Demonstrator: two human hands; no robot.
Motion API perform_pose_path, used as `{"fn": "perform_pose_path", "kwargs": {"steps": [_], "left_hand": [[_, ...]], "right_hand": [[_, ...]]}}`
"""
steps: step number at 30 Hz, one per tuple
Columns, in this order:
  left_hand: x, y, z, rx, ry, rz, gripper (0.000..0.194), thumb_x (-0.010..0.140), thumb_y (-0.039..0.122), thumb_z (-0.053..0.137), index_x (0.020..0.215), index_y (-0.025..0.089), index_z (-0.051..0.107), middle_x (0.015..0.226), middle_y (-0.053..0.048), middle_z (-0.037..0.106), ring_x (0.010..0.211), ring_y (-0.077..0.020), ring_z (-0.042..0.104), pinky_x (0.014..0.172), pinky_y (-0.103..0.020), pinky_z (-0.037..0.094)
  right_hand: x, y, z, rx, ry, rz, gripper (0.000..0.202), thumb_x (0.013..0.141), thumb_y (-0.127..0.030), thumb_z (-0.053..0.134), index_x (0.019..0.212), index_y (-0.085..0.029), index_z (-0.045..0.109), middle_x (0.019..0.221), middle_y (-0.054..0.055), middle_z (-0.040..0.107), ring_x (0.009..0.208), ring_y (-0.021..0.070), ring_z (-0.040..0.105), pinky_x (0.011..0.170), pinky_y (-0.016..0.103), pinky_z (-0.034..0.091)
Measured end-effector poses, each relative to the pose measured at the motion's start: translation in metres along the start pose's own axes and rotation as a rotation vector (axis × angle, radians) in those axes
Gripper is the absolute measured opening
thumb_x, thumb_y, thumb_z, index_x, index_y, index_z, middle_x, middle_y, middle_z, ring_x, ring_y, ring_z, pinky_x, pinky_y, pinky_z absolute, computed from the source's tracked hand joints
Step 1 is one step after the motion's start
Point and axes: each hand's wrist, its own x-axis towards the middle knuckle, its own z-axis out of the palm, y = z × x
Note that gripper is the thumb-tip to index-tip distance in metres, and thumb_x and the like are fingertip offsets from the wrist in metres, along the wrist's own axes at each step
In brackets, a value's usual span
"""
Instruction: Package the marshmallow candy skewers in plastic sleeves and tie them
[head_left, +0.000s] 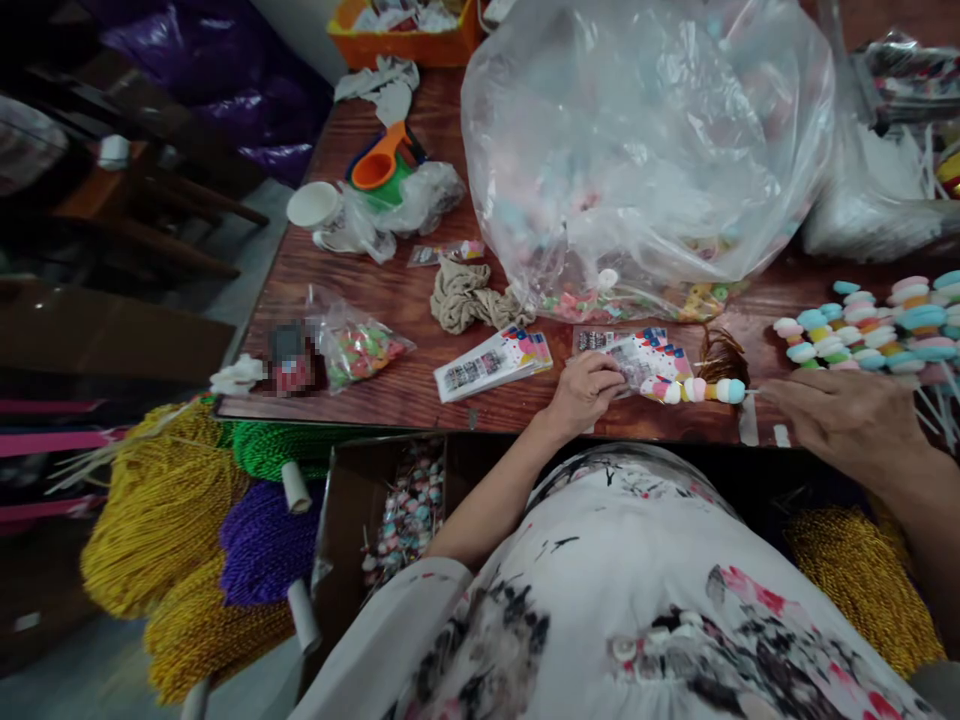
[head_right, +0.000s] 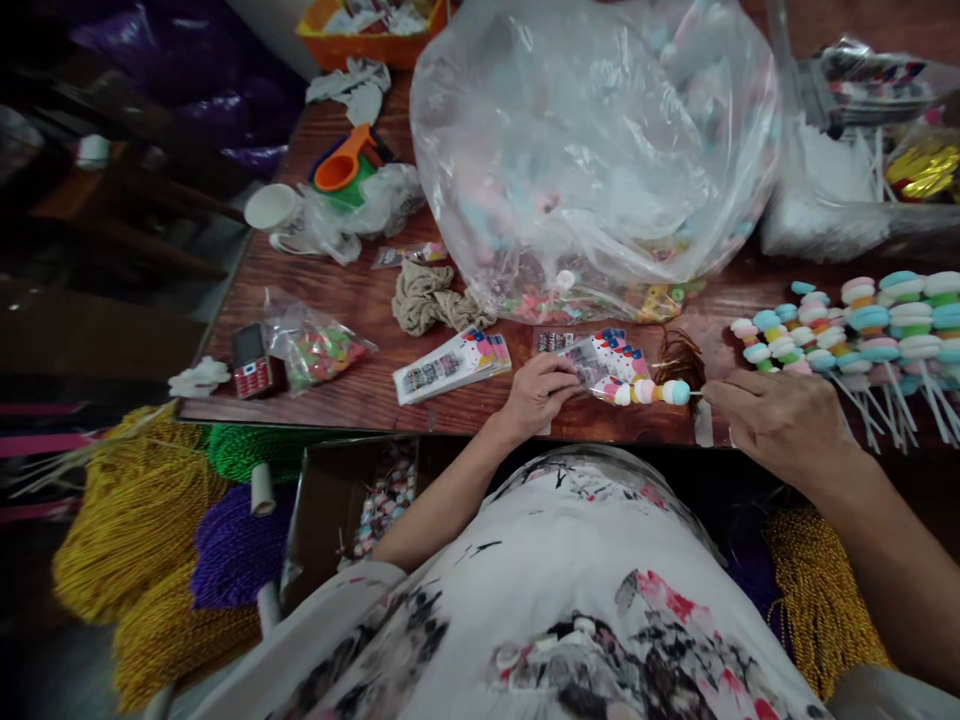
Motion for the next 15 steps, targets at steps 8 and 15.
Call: {"fn": "perform_pose_path", "kwargs": {"steps": [8, 15], "left_hand": [[-0.001, 0.004, -0.002, -0.028, -0.047, 0.023, 0.014, 0.090, 0.023, 0.062, 0.082, 0.018, 0.072, 0.089, -0.008, 0.072, 0.083, -0.0158, 0.063, 0.078, -0.033, 0.052], [0.000, 0.002, -0.001, -0.045, -0.097, -0.062, 0.017, 0.090, 0.030, 0.062, 0.082, 0.019, 0.072, 0.091, -0.009, 0.071, 0.086, -0.0170, 0.064, 0.082, -0.036, 0.051]], "right_hand": [[-0.008, -0.017, 0.016, 0.159, -0.009, 0.078, 0.023, 0.088, -0.014, 0.051, 0.098, -0.015, 0.071, 0.095, 0.006, 0.078, 0.070, 0.0175, 0.070, 0.059, 0.028, 0.045], [-0.008, -0.012, 0.010, 0.150, 0.077, -0.034, 0.026, 0.085, -0.010, 0.053, 0.098, -0.019, 0.074, 0.097, 0.007, 0.077, 0.084, 0.0205, 0.071, 0.072, 0.032, 0.053]]}}
